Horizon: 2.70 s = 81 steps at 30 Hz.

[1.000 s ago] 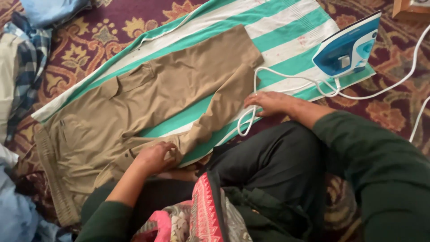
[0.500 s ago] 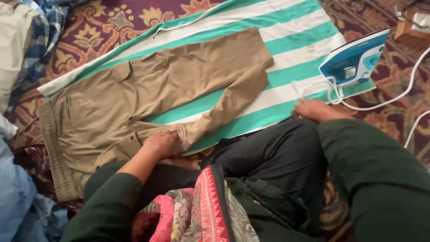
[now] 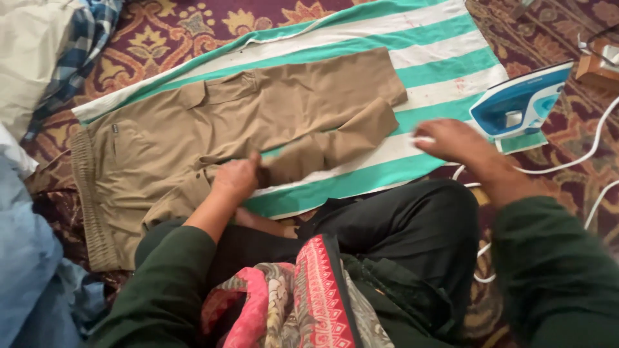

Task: The person irons and folds a pair of cargo pants.

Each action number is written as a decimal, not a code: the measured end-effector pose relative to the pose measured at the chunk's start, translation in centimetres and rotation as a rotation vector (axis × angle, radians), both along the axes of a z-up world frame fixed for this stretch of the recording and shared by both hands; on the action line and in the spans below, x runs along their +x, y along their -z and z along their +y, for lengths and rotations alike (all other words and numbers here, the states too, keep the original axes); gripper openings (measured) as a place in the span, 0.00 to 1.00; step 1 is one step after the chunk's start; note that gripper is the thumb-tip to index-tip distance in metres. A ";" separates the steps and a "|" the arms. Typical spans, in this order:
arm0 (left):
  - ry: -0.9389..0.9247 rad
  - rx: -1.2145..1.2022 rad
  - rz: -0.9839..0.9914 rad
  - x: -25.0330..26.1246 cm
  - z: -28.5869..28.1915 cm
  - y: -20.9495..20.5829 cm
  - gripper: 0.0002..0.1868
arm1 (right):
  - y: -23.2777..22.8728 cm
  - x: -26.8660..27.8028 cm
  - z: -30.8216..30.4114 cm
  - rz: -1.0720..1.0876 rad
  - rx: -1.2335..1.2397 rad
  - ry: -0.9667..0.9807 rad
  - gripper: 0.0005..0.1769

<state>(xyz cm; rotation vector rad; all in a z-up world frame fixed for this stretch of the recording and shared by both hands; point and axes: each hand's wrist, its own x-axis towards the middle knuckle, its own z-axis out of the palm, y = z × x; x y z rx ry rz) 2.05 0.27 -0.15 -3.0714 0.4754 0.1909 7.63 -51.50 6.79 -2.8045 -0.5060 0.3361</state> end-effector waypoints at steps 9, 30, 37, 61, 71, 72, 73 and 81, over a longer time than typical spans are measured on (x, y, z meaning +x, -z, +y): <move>-0.057 -0.487 0.087 -1.2 -0.4 -5.3 0.27 | 11.4 0.4 22.1 -0.521 0.287 -0.484 0.44; 0.131 -0.372 -0.130 1.5 0.6 4.3 0.46 | 19.2 10.2 3.1 -0.087 0.444 0.583 0.25; -0.369 0.197 0.455 0.8 -1.7 1.1 0.43 | 8.7 3.5 14.9 -0.495 0.507 0.183 0.31; -0.258 -0.107 -0.106 3.5 2.2 -4.0 0.52 | 9.4 2.5 19.3 -0.449 0.294 0.115 0.09; -0.490 0.110 -0.386 3.4 4.5 -6.6 0.41 | 4.6 2.2 15.8 -0.685 0.526 0.225 0.09; -0.600 0.039 -0.342 3.2 5.3 -7.2 0.35 | 3.7 1.9 15.9 -0.745 0.556 0.173 0.08; -0.603 0.039 -0.340 3.7 6.5 -5.5 0.35 | 4.0 2.3 15.9 -0.742 0.556 0.171 0.08; -0.509 -0.655 0.530 3.6 7.6 -4.6 0.31 | 5.6 2.3 17.1 -0.632 0.565 0.164 0.14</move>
